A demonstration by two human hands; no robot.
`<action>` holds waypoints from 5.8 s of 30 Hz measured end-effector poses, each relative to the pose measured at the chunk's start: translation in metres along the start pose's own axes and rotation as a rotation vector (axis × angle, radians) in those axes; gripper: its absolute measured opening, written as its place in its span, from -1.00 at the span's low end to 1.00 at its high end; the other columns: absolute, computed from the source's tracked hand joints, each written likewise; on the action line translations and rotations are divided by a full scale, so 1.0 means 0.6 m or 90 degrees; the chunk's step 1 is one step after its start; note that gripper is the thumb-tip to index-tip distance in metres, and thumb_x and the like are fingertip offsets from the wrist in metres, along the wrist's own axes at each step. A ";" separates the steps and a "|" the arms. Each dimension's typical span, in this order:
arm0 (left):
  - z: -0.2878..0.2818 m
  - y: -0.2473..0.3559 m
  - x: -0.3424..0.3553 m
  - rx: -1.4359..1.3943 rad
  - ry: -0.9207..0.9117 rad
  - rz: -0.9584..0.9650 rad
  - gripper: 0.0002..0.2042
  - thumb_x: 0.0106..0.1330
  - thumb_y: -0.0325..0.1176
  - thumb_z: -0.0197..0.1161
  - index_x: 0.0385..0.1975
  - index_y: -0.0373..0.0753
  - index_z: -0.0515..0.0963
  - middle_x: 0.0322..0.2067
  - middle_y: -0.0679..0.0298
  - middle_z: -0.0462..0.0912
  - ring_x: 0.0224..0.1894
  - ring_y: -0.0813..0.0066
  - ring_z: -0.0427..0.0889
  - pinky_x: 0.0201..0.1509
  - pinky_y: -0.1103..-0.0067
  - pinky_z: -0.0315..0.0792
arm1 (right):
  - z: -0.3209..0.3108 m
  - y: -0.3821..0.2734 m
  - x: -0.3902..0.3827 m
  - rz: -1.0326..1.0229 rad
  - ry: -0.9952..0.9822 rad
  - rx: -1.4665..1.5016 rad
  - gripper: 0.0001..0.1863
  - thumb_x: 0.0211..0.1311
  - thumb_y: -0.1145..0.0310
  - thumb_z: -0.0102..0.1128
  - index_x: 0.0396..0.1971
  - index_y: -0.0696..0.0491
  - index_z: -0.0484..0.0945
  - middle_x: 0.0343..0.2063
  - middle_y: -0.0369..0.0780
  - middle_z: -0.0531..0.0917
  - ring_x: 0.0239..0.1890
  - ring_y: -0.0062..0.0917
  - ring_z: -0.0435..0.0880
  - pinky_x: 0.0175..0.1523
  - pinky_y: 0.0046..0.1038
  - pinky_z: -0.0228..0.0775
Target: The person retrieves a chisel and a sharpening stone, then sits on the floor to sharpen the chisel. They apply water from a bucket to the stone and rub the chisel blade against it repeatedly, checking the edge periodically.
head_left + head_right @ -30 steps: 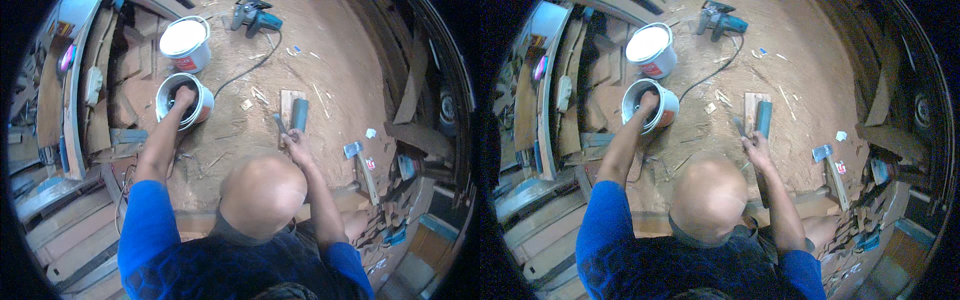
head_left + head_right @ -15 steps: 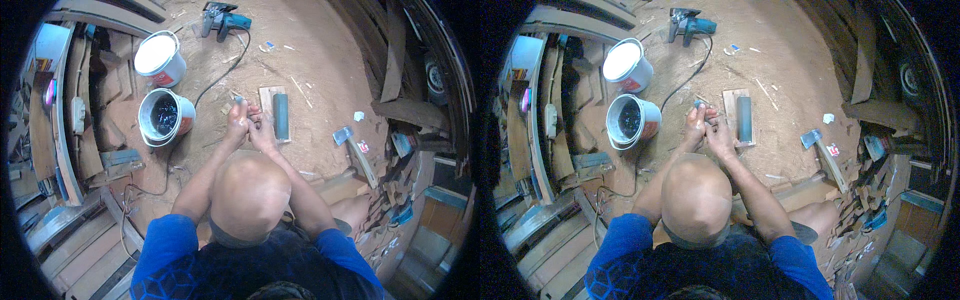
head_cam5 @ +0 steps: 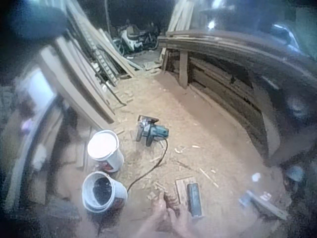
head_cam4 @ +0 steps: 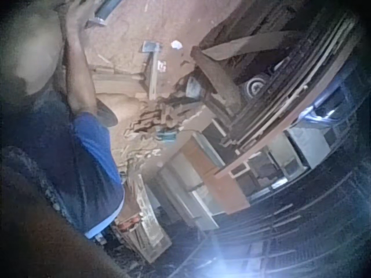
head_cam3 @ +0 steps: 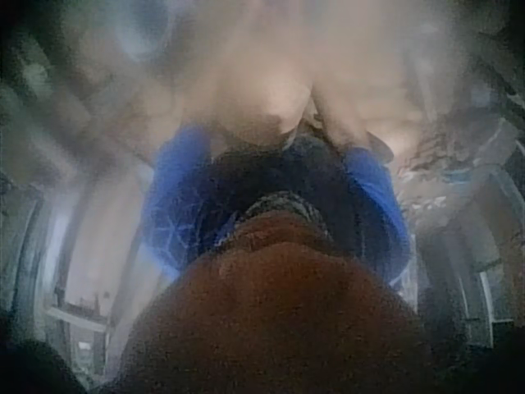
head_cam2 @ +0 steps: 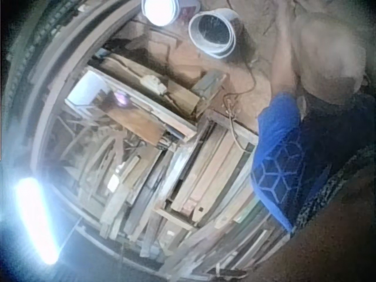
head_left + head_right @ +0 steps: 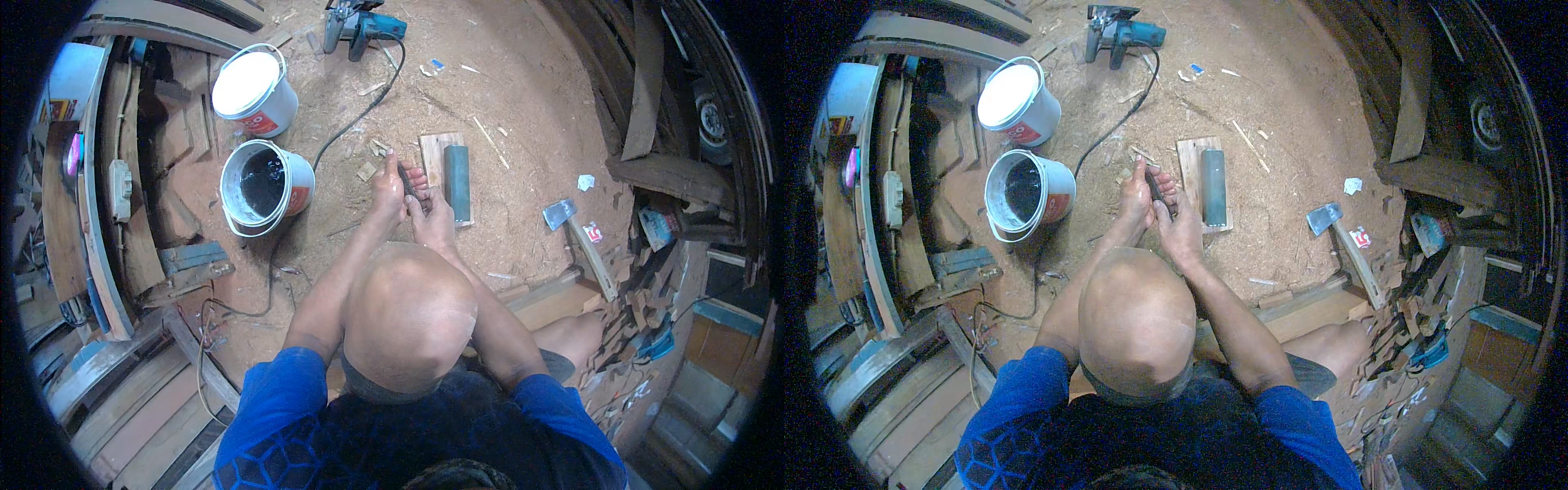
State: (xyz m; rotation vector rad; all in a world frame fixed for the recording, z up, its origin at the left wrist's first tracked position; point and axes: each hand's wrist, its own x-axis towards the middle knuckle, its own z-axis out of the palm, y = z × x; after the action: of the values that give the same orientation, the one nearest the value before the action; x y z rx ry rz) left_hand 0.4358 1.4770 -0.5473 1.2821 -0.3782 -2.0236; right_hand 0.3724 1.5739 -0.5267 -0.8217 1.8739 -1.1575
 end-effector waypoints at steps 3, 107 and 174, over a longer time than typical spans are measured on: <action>-0.003 0.001 0.006 -0.010 0.049 0.068 -0.56 0.51 0.07 0.05 -0.22 -0.28 0.45 -0.40 0.11 0.62 -0.37 0.27 0.67 -0.28 0.33 0.66 | -0.003 -0.015 0.000 0.022 -0.039 -0.016 -0.77 0.32 0.37 0.27 -0.17 0.19 0.52 -0.39 -0.11 0.69 -0.32 -0.40 0.71 -0.14 -0.34 0.53; 0.142 0.136 -0.158 0.323 -0.456 0.231 -0.66 0.23 -0.45 0.46 -0.01 -0.32 0.61 -0.21 0.19 0.74 -0.16 0.57 0.70 -0.10 0.63 0.59 | -0.161 -0.086 -0.077 -0.052 -0.137 0.323 -0.53 0.54 0.10 -0.01 0.07 0.24 0.53 -0.33 -0.26 0.63 -0.26 -0.61 0.58 -0.11 -0.52 0.42; 0.016 0.194 -0.035 0.451 -0.208 0.090 -0.57 0.46 -0.07 0.17 -0.08 -0.42 0.59 -0.19 0.06 0.70 -0.22 0.33 0.73 -0.03 0.44 0.63 | -0.147 0.127 -0.074 0.114 -0.088 -0.483 -0.58 0.25 0.40 0.14 0.12 0.07 0.56 -0.43 0.13 0.67 -0.31 0.05 0.69 -0.16 0.01 0.54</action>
State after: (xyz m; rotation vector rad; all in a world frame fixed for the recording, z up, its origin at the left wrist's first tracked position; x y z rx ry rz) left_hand 0.4800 1.4076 -0.4619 1.2506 -1.3941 -2.0455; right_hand 0.3093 1.6766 -0.5588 -1.0652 2.2250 -0.2411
